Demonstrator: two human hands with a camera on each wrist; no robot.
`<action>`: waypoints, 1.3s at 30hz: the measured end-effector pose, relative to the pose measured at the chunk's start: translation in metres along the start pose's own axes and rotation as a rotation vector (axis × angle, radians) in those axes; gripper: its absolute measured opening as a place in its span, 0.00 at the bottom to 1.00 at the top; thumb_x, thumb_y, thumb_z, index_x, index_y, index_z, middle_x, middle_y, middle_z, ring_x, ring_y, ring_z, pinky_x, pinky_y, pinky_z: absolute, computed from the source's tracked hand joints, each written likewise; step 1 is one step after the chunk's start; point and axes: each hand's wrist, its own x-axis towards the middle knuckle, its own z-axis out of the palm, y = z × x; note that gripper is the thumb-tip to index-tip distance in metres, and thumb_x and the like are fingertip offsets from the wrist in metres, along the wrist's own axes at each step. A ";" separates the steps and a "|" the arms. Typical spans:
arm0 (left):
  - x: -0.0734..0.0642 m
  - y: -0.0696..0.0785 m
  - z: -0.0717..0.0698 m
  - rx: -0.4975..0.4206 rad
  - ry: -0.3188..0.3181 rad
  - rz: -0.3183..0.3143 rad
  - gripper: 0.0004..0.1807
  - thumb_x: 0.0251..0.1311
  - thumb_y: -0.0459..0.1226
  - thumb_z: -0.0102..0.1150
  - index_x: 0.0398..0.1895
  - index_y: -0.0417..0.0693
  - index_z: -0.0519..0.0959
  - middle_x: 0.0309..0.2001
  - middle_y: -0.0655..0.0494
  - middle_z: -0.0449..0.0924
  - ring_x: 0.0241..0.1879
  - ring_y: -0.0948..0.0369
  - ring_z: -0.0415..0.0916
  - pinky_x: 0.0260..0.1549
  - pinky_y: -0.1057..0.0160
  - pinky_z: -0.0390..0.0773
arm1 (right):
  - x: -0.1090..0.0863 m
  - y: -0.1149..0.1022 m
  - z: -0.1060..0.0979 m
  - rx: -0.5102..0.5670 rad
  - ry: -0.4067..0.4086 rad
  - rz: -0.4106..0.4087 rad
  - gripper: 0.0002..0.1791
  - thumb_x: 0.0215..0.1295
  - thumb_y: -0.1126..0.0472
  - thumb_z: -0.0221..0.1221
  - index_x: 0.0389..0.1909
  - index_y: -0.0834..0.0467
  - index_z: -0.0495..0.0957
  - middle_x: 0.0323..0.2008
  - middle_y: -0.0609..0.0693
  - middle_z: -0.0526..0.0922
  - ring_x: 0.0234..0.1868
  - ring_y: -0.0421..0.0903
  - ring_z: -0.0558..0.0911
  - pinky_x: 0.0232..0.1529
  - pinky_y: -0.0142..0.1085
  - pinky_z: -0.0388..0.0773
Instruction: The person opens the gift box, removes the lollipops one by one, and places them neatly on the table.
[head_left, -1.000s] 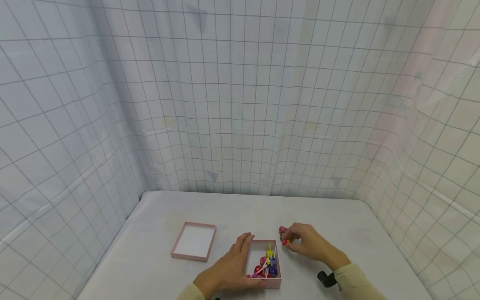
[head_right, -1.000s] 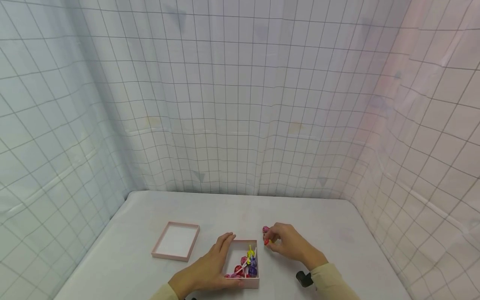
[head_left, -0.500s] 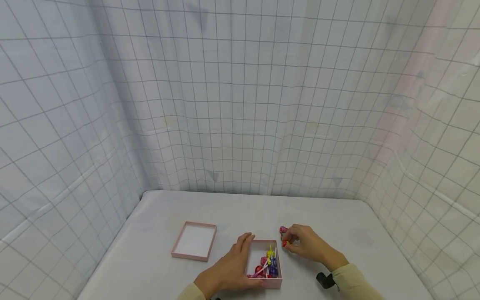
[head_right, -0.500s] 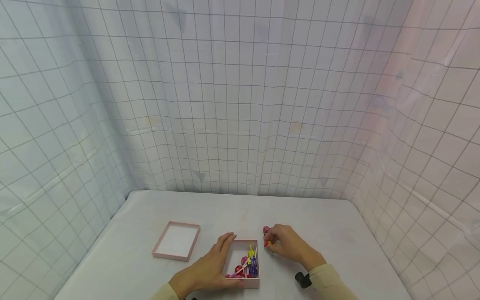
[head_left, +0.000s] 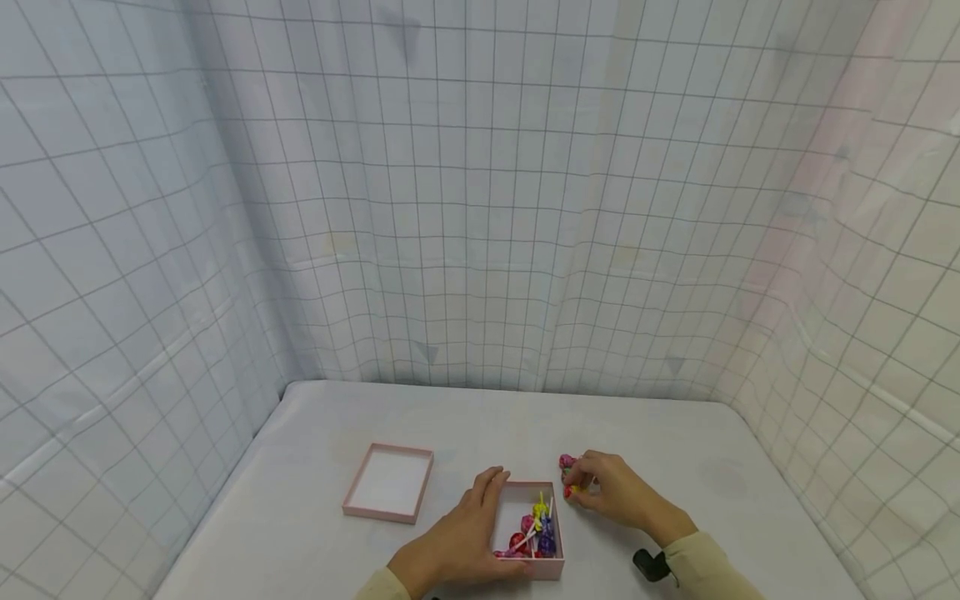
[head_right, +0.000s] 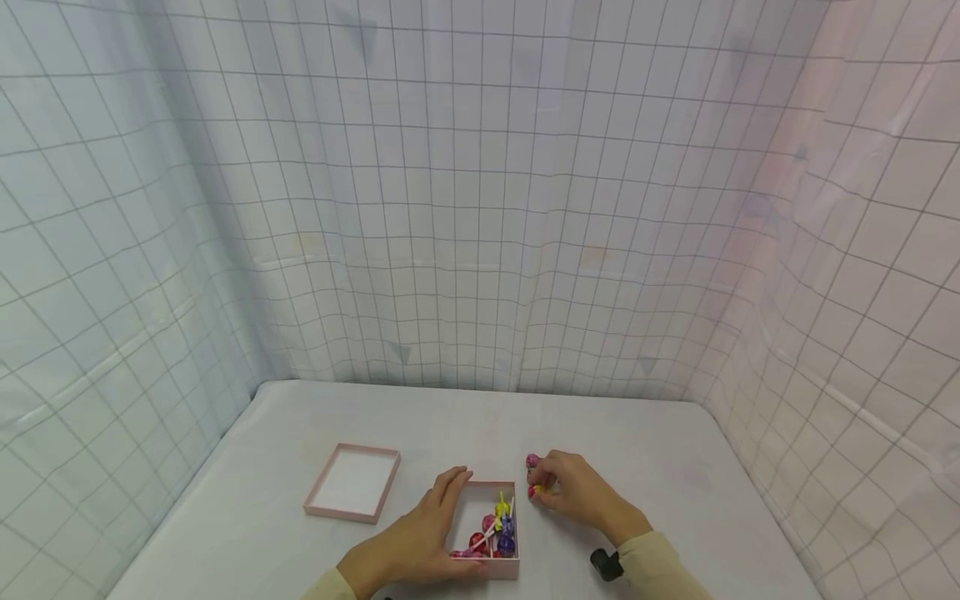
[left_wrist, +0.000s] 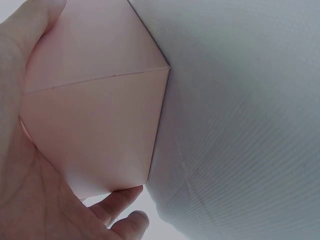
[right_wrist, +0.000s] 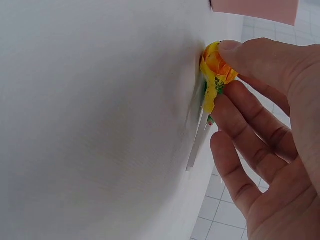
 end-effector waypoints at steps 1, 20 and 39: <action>0.000 0.000 0.000 0.001 0.001 0.001 0.77 0.59 0.76 0.79 0.97 0.47 0.48 0.94 0.46 0.50 0.82 0.39 0.73 0.72 0.35 0.87 | 0.000 0.000 0.000 0.000 0.001 0.000 0.09 0.71 0.67 0.80 0.45 0.52 0.92 0.45 0.43 0.92 0.44 0.33 0.87 0.46 0.33 0.90; -0.001 -0.001 0.001 -0.016 0.007 -0.009 0.77 0.57 0.76 0.79 0.97 0.49 0.48 0.94 0.46 0.49 0.82 0.39 0.73 0.71 0.33 0.87 | -0.004 -0.002 -0.004 0.015 0.014 -0.015 0.10 0.71 0.65 0.81 0.47 0.52 0.92 0.46 0.43 0.92 0.44 0.38 0.87 0.47 0.36 0.91; 0.001 0.001 0.000 -0.033 -0.008 -0.043 0.76 0.56 0.76 0.79 0.96 0.52 0.50 0.96 0.49 0.45 0.83 0.38 0.73 0.71 0.29 0.86 | 0.002 -0.027 -0.016 -0.011 0.049 -0.084 0.10 0.72 0.67 0.80 0.49 0.56 0.91 0.48 0.48 0.93 0.47 0.47 0.92 0.51 0.45 0.95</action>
